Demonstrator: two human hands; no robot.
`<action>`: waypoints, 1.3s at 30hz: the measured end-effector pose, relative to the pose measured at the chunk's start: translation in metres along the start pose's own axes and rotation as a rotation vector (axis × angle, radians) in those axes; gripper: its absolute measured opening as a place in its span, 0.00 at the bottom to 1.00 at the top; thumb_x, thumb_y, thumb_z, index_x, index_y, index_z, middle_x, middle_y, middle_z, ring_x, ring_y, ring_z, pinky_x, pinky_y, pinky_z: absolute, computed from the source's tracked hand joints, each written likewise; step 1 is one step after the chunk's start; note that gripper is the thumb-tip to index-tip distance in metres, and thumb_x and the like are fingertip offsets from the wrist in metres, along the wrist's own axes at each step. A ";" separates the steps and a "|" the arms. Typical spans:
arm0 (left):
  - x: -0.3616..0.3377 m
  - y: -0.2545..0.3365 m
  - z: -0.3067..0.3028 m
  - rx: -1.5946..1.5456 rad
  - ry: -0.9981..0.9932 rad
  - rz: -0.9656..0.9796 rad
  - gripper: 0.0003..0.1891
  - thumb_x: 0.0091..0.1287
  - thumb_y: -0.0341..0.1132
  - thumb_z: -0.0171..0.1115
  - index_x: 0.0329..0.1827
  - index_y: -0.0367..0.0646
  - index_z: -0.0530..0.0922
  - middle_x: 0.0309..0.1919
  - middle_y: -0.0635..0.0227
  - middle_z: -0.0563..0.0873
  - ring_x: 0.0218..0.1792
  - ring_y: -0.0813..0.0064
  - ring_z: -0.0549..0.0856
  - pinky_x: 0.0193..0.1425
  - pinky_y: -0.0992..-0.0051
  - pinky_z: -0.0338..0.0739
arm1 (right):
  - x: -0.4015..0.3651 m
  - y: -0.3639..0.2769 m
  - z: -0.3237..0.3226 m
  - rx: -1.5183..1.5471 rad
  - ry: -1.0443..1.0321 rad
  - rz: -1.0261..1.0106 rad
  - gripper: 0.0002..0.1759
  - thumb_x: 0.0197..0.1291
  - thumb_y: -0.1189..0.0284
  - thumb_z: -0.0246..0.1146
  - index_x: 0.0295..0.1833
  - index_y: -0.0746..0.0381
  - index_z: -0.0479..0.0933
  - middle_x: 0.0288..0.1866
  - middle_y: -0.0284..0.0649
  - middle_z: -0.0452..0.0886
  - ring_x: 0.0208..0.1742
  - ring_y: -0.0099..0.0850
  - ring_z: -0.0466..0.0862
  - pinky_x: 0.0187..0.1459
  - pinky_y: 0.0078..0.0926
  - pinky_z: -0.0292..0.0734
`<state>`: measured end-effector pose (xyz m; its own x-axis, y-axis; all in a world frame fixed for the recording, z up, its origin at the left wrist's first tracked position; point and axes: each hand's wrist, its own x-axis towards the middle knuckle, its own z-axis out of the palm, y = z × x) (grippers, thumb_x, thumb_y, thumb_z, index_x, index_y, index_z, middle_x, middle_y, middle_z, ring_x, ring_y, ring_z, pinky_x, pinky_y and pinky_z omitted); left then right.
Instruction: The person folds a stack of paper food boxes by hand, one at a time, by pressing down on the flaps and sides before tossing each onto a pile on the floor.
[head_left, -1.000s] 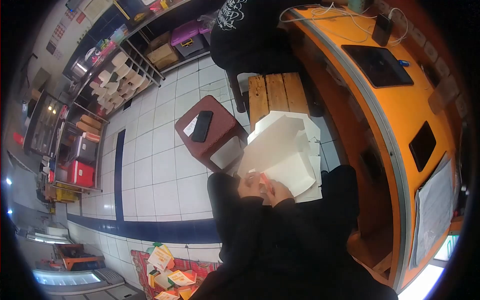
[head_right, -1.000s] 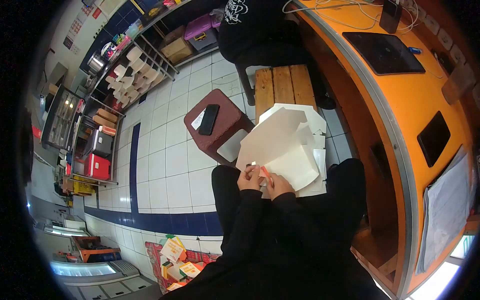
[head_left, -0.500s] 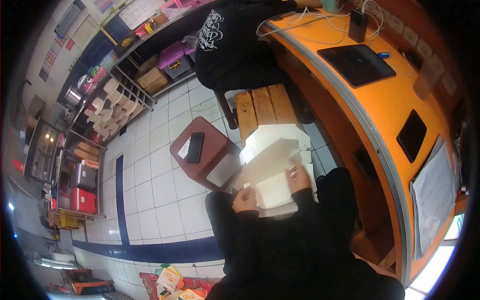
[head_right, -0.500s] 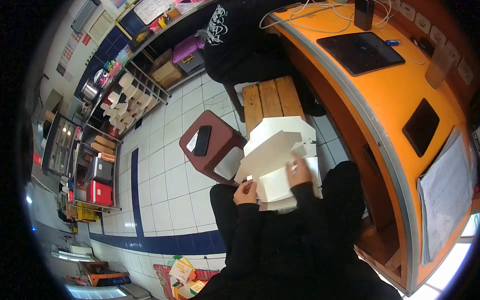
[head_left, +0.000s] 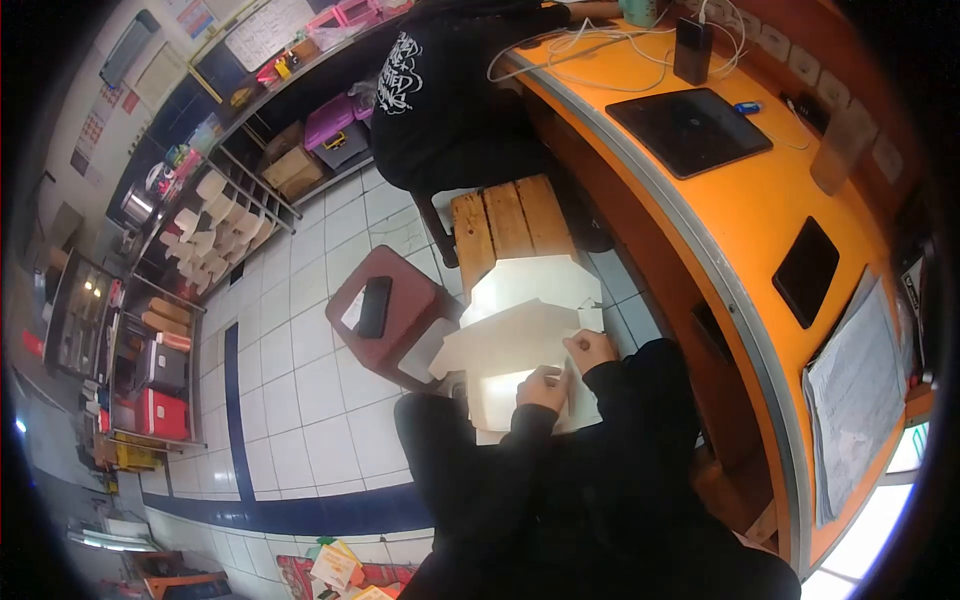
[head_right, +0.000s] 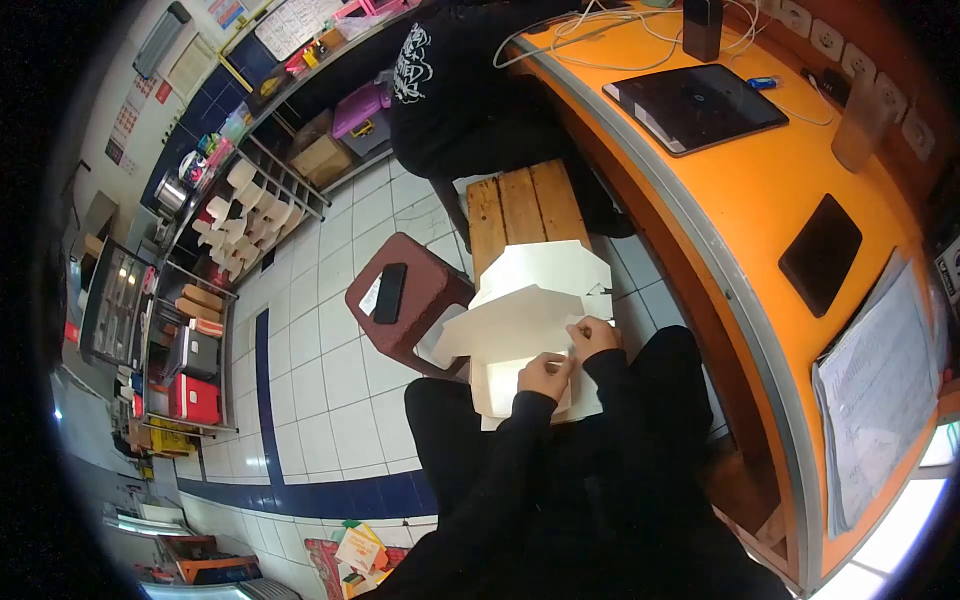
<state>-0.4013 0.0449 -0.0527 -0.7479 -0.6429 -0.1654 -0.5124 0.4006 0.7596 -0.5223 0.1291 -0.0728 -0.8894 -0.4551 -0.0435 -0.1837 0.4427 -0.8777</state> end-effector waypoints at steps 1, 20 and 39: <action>0.009 -0.008 0.009 -0.018 0.014 -0.017 0.20 0.62 0.50 0.66 0.42 0.40 0.86 0.31 0.58 0.90 0.35 0.61 0.90 0.44 0.67 0.82 | -0.003 0.000 0.000 0.030 0.039 -0.020 0.15 0.58 0.62 0.69 0.31 0.64 0.81 0.24 0.40 0.82 0.27 0.29 0.81 0.33 0.30 0.75; 0.038 -0.018 0.040 -0.073 0.091 -0.101 0.16 0.63 0.45 0.63 0.40 0.41 0.87 0.31 0.56 0.89 0.32 0.63 0.89 0.41 0.68 0.82 | -0.006 -0.013 0.001 -0.153 0.054 0.054 0.10 0.55 0.67 0.67 0.30 0.62 0.79 0.27 0.43 0.85 0.34 0.39 0.87 0.37 0.36 0.80; -0.059 -0.107 -0.107 0.276 -0.002 0.373 0.10 0.58 0.38 0.63 0.41 0.46 0.82 0.44 0.55 0.83 0.49 0.54 0.82 0.53 0.57 0.78 | -0.081 -0.022 -0.014 -0.687 -0.448 -0.179 0.15 0.59 0.59 0.66 0.38 0.61 0.82 0.39 0.49 0.83 0.43 0.50 0.83 0.44 0.46 0.78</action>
<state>-0.2566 -0.0300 -0.0567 -0.9033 -0.4203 0.0858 -0.3010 0.7635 0.5714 -0.4517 0.1666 -0.0432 -0.5987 -0.7631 -0.2436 -0.6497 0.6405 -0.4095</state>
